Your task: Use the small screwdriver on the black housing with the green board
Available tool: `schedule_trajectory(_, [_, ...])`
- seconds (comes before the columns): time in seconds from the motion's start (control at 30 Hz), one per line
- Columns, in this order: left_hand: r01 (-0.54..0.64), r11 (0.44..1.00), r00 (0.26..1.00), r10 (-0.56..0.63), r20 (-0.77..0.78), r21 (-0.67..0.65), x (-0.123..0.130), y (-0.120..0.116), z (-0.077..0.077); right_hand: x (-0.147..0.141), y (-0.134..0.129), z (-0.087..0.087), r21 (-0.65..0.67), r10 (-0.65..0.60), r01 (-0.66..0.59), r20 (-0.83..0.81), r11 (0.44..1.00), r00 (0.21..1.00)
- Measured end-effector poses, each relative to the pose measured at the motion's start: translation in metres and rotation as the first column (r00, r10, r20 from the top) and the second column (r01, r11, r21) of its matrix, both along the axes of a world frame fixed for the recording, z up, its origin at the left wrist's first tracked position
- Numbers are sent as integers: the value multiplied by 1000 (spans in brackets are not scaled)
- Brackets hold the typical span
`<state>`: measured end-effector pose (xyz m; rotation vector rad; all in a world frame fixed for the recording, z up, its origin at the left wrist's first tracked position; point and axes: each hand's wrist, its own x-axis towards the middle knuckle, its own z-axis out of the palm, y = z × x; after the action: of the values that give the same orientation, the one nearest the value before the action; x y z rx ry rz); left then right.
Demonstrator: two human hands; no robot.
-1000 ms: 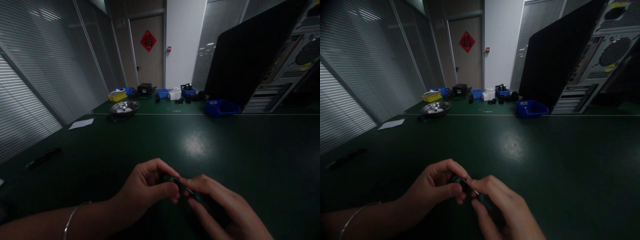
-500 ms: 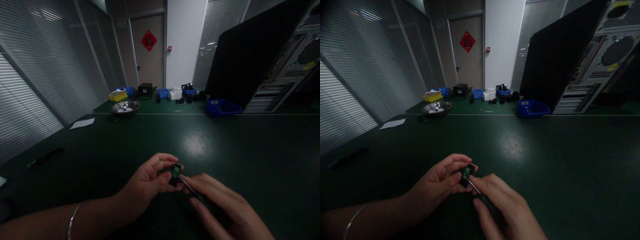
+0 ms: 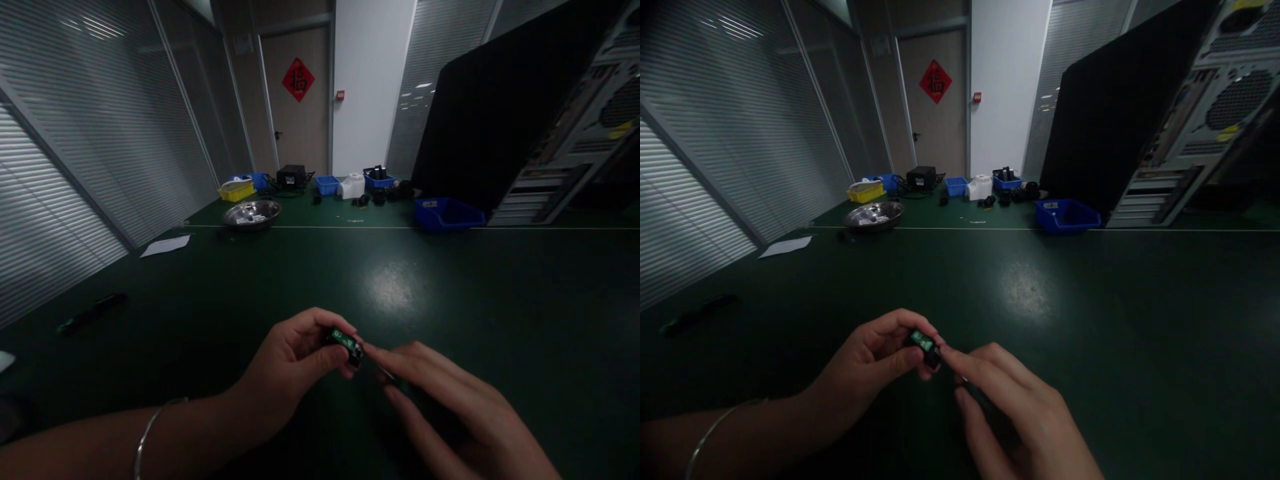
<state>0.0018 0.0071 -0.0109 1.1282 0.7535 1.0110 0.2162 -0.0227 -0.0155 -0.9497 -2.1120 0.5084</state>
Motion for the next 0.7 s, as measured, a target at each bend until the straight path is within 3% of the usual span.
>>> schedule_trajectory(0.33, [-8,978,976,53,-213,210,1,-7,7,-5,5,11,-118,88,-87,3,989,996])
schedule_trajectory(0.6, [2,1000,999,-2,-35,10,1,-5,7,-5,5,11,-112,122,-122,-14,986,992])
schedule_trajectory(0.7, [12,1000,1000,-12,-12,-10,1,-4,5,-10,4,13,-60,44,-47,-45,997,998])
